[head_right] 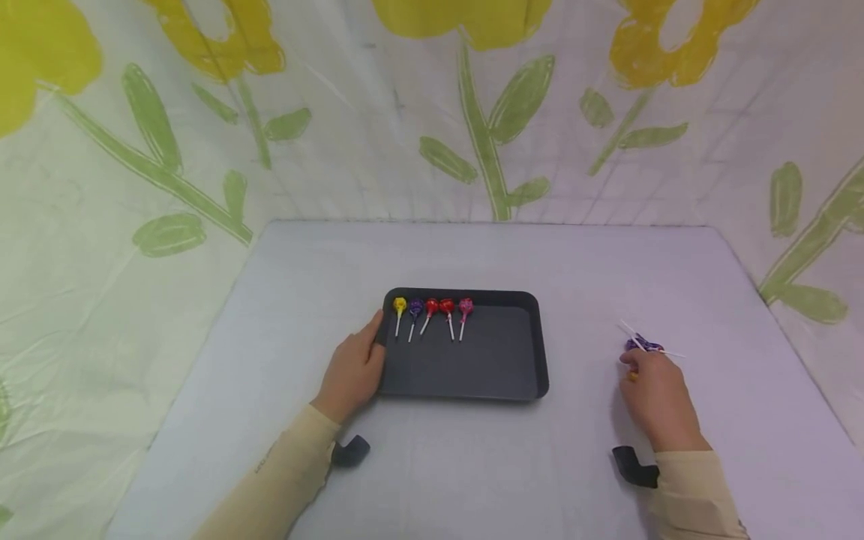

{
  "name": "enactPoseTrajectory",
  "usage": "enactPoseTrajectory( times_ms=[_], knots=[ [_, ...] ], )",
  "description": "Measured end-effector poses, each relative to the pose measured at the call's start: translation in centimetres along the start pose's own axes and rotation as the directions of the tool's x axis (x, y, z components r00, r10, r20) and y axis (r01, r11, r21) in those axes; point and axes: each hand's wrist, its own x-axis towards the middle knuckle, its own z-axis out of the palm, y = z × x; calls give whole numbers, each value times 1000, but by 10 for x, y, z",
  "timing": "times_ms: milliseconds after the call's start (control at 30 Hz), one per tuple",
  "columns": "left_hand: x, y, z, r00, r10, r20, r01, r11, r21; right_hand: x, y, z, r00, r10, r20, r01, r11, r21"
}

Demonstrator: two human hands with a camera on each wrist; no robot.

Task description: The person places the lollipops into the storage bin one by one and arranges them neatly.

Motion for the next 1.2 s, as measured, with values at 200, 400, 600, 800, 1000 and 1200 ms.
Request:
enactPoseTrajectory(
  times_ms=[200, 400, 600, 800, 1000, 1200],
  knots=[
    [1, 1, -1, 1000, 4, -8, -4, 1000, -1, 3, -9, 5, 997, -65, -37, 66, 998, 20],
    [1, 1, -1, 1000, 9, -9, -9, 1000, -5, 8, -25, 7, 997, -73, -37, 73, 997, 25],
    [1, -1, 0, 1000, 10, -12, -10, 1000, 3, 14, -45, 2, 991, -118, -69, 121, 992, 41],
    [1, -2, 0, 1000, 7, -9, -7, 1000, 2, 24, -67, -4, 984, -154, -93, 161, 984, 75],
    [1, -2, 0, 1000, -5, 1, 5, 1000, 1, 32, -88, -10, 973, -191, -129, 204, 974, 99],
    [0, -1, 1, 1000, 6, -7, -6, 1000, 2, 40, -112, -13, 966, -224, -128, 240, 962, 133]
  ],
)
